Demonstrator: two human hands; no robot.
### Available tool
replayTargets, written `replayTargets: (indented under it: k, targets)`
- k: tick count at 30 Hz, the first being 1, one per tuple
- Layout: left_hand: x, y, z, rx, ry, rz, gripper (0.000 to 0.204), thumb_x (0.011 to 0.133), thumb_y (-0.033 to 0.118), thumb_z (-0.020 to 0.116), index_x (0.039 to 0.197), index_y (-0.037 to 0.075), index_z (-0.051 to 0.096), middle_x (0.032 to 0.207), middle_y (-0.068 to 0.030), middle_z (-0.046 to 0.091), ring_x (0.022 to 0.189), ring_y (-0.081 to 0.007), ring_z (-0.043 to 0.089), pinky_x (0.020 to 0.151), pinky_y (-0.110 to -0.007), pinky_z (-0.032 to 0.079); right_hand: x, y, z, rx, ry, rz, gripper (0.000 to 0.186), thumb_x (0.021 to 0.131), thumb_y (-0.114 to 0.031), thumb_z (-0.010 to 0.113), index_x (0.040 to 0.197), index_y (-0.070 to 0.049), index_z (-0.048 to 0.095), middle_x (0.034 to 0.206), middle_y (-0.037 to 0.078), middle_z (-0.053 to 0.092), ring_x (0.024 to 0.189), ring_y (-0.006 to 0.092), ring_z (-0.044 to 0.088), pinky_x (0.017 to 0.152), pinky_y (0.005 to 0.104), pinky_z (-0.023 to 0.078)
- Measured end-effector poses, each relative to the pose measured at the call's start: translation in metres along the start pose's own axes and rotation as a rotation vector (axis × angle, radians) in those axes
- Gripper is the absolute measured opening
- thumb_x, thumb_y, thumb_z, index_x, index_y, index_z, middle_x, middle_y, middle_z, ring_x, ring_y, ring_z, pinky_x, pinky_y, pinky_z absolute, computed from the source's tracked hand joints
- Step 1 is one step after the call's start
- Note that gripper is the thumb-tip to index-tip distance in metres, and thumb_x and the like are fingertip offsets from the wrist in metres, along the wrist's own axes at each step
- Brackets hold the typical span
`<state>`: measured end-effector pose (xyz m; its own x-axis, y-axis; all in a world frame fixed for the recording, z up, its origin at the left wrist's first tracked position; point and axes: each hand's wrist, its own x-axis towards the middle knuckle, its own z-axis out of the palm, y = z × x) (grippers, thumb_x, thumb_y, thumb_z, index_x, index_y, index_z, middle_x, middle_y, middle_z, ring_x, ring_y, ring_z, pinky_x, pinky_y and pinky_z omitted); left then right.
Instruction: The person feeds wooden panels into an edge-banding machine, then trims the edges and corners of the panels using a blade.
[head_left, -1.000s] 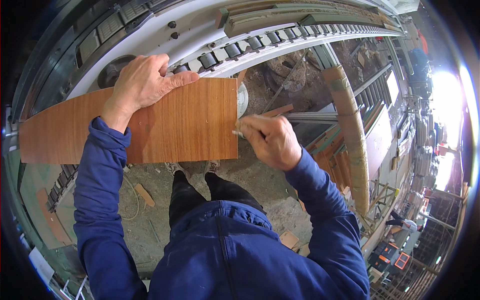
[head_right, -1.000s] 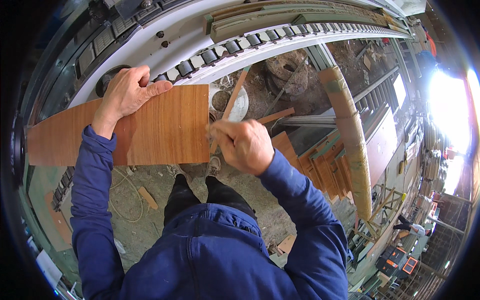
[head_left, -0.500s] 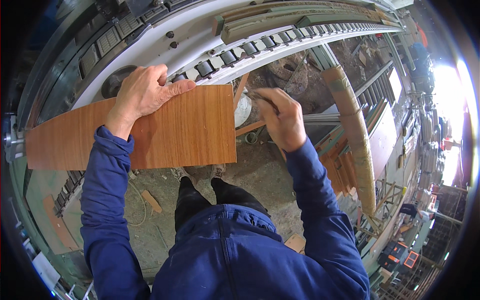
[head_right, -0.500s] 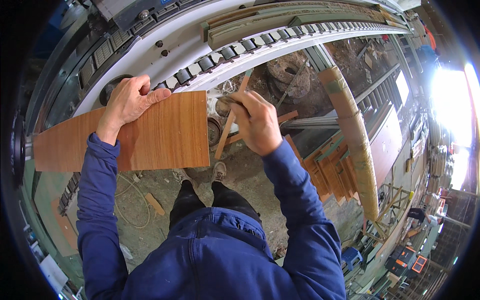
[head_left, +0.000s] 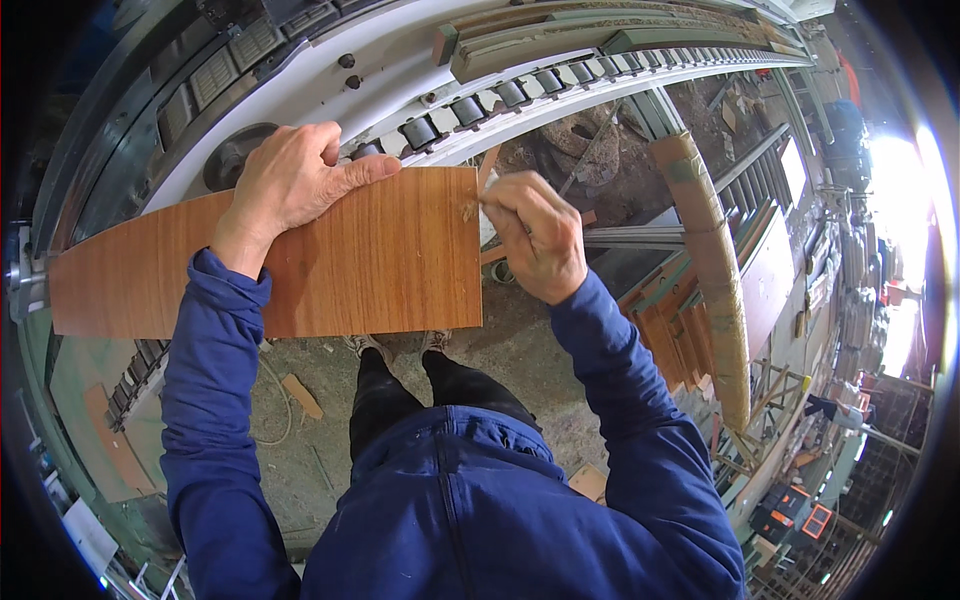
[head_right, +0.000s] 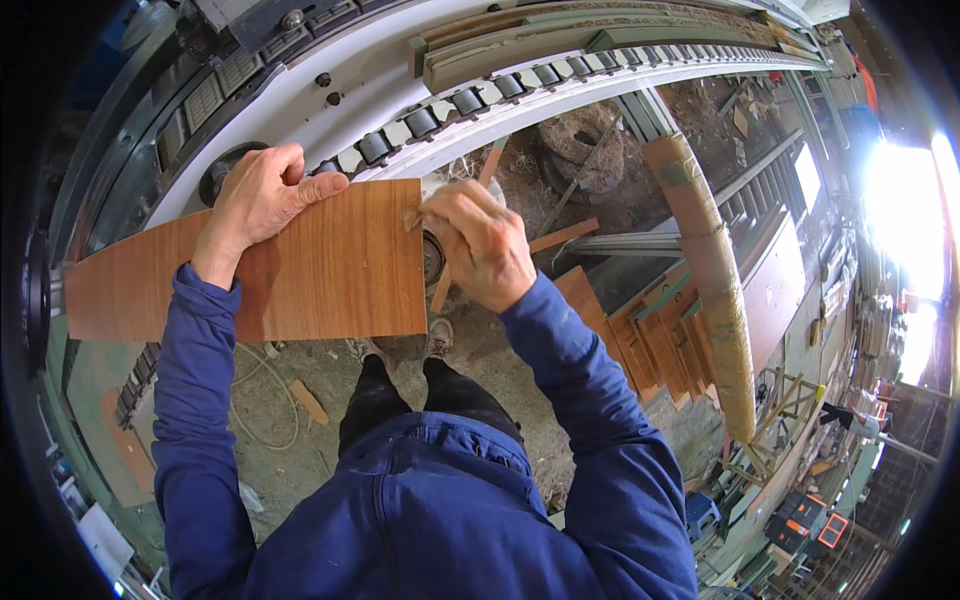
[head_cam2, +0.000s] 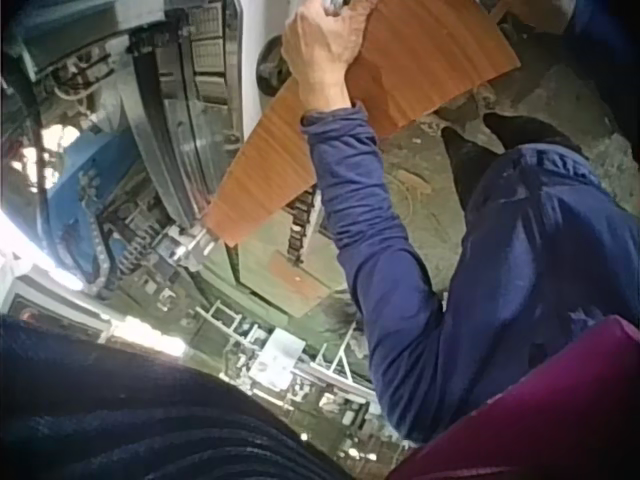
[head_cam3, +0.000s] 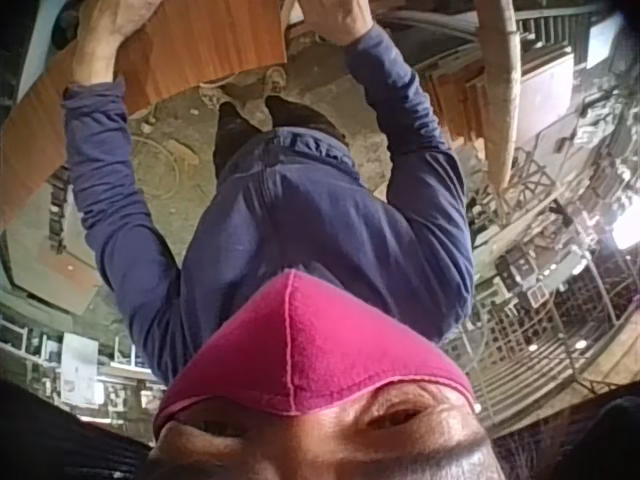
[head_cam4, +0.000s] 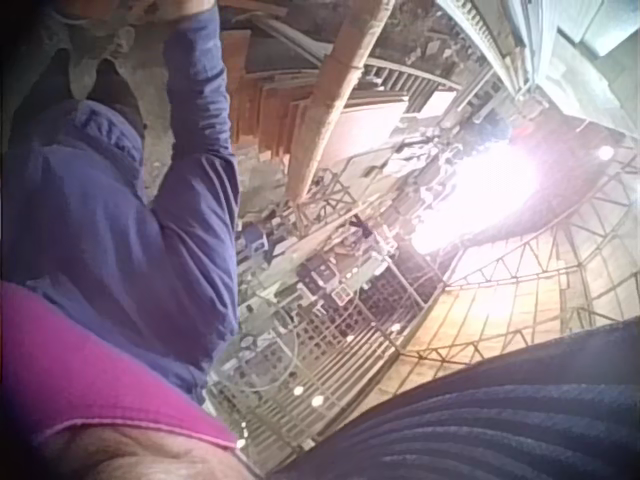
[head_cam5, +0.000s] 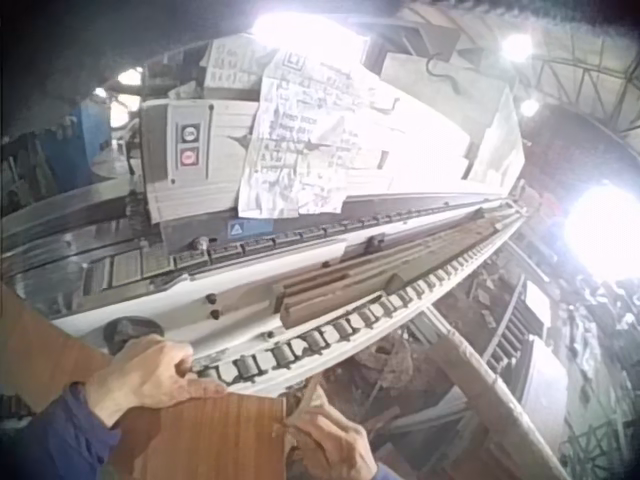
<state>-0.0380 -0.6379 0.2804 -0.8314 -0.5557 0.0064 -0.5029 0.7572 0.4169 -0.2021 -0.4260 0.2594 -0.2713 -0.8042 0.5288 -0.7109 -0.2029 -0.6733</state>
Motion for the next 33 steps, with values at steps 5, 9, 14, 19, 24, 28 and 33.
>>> replayTargets:
  k: [5, 9, 14, 19, 24, 28, 33]
  targets:
    - [0.002, -0.001, 0.000, -0.022, -0.011, -0.002, 0.078, 0.065, 0.082, 0.055, 0.054, 0.006, 0.043, 0.046, -0.0086, 0.041, 0.045, -0.0218, 0.045, 0.045, -0.035, 0.038, -0.036, -0.026, -0.011, -0.046, -0.143, 0.009, 0.014, 0.079, 0.004, 0.060, 0.092, -0.001, 0.060, 0.089, 0.014, 0.060, 0.077, 0.0315, 0.062, 0.065, 0.0345, 0.051]
    - [0.004, -0.003, -0.004, -0.015, -0.021, -0.015, 0.078, 0.064, 0.082, 0.055, 0.055, 0.005, 0.044, 0.047, -0.0089, 0.042, 0.046, -0.0219, 0.047, 0.046, -0.035, 0.039, -0.050, -0.051, -0.022, 0.022, -0.262, -0.072, 0.015, 0.078, 0.005, 0.060, 0.092, -0.002, 0.060, 0.087, 0.013, 0.060, 0.075, 0.0305, 0.062, 0.063, 0.0335, 0.051]
    - [0.000, 0.000, -0.014, -0.011, -0.037, -0.059, 0.076, 0.066, 0.079, 0.057, 0.056, 0.004, 0.048, 0.052, -0.0134, 0.053, 0.052, -0.0272, 0.058, 0.050, -0.037, 0.043, -0.056, -0.056, -0.019, 0.579, -0.017, 0.754, 0.007, 0.088, -0.001, 0.056, 0.094, 0.002, 0.058, 0.083, 0.003, 0.061, 0.068, 0.0098, 0.057, 0.061, 0.0230, 0.047]
    - [-0.009, -0.001, -0.005, -0.017, 0.064, 0.054, 0.076, 0.070, 0.078, 0.053, 0.057, 0.003, 0.049, 0.054, -0.0157, 0.054, 0.054, -0.0326, 0.059, 0.051, -0.041, 0.045, -0.041, -0.071, 0.003, 0.591, -0.056, 0.860, 0.011, 0.089, -0.006, 0.058, 0.094, 0.004, 0.058, 0.076, 0.001, 0.060, 0.062, 0.0046, 0.050, 0.056, 0.0195, 0.042]
    - [-0.025, -0.010, -0.010, 0.023, 0.140, 0.178, 0.061, 0.083, 0.061, 0.053, 0.066, 0.003, 0.053, 0.064, -0.0156, 0.059, 0.060, -0.0344, 0.060, 0.054, -0.042, 0.047, -0.049, -0.080, 0.020, 0.513, -0.034, 0.826, 0.014, 0.087, -0.009, 0.063, 0.086, 0.004, 0.059, 0.067, -0.001, 0.057, 0.058, 0.0033, 0.048, 0.050, 0.0196, 0.039]
    - [-0.025, -0.014, -0.008, 0.009, 0.249, 0.308, 0.040, 0.088, 0.040, 0.058, 0.075, 0.003, 0.053, 0.073, -0.0150, 0.060, 0.066, -0.0344, 0.060, 0.056, -0.043, 0.047, -0.044, -0.089, 0.036, 0.520, 0.015, 0.860, 0.013, 0.088, -0.012, 0.062, 0.089, 0.001, 0.061, 0.067, -0.002, 0.055, 0.056, 0.0031, 0.047, 0.050, 0.0185, 0.037]
    - [-0.014, -0.003, 0.000, -0.214, 0.178, 0.419, 0.028, 0.087, 0.031, 0.058, 0.079, 0.004, 0.055, 0.077, -0.0156, 0.062, 0.072, -0.0335, 0.062, 0.061, -0.044, 0.049, -0.024, -0.076, 0.039, 0.445, -0.187, 0.732, 0.019, 0.091, -0.010, 0.054, 0.101, 0.003, 0.061, 0.072, -0.002, 0.056, 0.062, 0.0057, 0.050, 0.057, 0.0208, 0.041]
